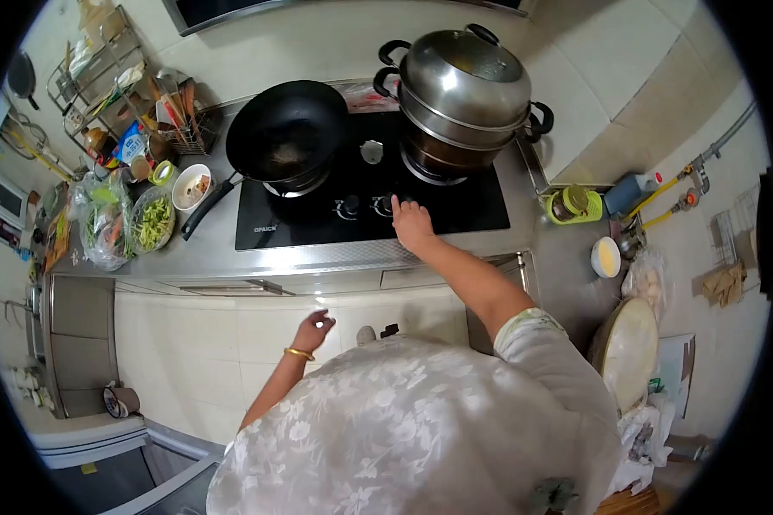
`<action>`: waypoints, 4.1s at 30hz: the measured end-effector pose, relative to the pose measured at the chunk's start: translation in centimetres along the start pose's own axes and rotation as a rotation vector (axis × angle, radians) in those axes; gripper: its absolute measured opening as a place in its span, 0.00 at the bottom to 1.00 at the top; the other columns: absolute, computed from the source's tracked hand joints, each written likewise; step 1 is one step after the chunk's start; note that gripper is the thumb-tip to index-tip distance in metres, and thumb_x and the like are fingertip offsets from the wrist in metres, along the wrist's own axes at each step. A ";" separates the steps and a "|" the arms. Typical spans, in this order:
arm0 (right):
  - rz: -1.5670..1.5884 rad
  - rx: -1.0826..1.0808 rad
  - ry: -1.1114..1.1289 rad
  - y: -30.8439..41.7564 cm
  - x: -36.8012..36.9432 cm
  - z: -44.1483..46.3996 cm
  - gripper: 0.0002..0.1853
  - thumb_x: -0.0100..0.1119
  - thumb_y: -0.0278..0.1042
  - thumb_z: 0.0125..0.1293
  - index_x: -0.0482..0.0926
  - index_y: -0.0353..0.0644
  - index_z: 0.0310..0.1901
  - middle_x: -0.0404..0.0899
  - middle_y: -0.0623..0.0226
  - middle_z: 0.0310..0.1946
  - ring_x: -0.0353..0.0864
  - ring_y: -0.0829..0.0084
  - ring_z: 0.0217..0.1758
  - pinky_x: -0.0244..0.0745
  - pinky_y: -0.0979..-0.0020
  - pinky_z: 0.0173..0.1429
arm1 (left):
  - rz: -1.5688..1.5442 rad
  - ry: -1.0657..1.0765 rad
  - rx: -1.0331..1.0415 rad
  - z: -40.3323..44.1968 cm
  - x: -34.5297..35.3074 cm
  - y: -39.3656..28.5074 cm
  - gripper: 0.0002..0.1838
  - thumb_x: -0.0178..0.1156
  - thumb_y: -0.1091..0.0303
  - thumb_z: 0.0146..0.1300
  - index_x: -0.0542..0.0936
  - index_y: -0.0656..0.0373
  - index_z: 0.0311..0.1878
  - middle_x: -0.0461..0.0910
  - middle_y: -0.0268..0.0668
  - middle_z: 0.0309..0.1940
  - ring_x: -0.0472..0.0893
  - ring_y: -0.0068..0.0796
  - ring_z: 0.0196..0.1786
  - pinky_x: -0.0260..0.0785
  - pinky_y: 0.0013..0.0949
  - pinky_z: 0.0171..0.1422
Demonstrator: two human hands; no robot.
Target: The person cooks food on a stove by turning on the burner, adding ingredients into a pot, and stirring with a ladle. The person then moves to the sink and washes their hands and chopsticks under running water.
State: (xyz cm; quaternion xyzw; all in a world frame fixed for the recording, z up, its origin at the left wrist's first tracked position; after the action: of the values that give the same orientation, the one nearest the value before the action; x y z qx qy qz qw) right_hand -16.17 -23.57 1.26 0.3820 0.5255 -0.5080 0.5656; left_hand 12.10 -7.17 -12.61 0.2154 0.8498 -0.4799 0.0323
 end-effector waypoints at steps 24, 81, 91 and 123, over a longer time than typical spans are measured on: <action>1.318 1.093 -0.397 -34.1 -13.5 -4.4 0.25 0.47 0.57 0.61 0.67 0.44 0.49 0.72 0.68 0.24 0.69 0.79 0.19 0.63 0.79 0.20 | -0.554 0.159 0.466 21.3 -0.3 -54.4 0.38 0.48 0.52 0.62 0.44 0.63 0.67 0.42 0.51 0.67 0.47 0.43 0.69 0.41 0.45 0.70; 1.540 0.375 -0.353 5.1 -21.0 -14.9 0.19 0.48 0.37 0.65 0.68 0.33 0.53 0.68 0.75 0.23 0.65 0.83 0.27 0.61 0.80 0.33 | -1.063 -0.338 0.287 -21.5 -23.1 -14.7 0.24 0.48 0.48 0.56 0.75 0.59 0.46 0.75 0.36 0.34 0.72 0.29 0.40 0.60 0.34 0.48; 1.731 0.222 0.094 33.7 -13.9 -9.4 0.22 0.48 0.37 0.64 0.62 0.32 0.55 0.70 0.71 0.22 0.69 0.81 0.26 0.65 0.78 0.32 | -1.102 -0.674 0.296 -30.3 -44.4 1.8 0.20 0.50 0.51 0.56 0.76 0.57 0.40 0.76 0.34 0.34 0.74 0.28 0.41 0.59 0.34 0.47; 1.338 0.577 -0.543 5.7 -11.8 10.5 0.33 0.46 0.45 0.64 0.50 0.32 0.63 0.66 0.46 0.47 0.66 0.57 0.49 0.62 0.68 0.50 | -0.906 -0.182 0.354 19.4 -36.1 -41.4 0.37 0.54 0.43 0.48 0.62 0.63 0.55 0.70 0.46 0.50 0.71 0.41 0.47 0.60 0.42 0.57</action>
State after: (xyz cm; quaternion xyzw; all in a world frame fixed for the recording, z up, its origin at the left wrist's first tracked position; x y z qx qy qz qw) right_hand -7.68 -30.57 13.87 0.6123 -0.1268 -0.2508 0.7390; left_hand 25.41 -53.85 19.61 -0.2162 0.7571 -0.5998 -0.1425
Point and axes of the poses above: each hand's wrist, its own z-axis towards the middle knuckle, its own x-axis out of the palm, y = z × x, the point moved 8 cm from there along z, towards the middle knuckle
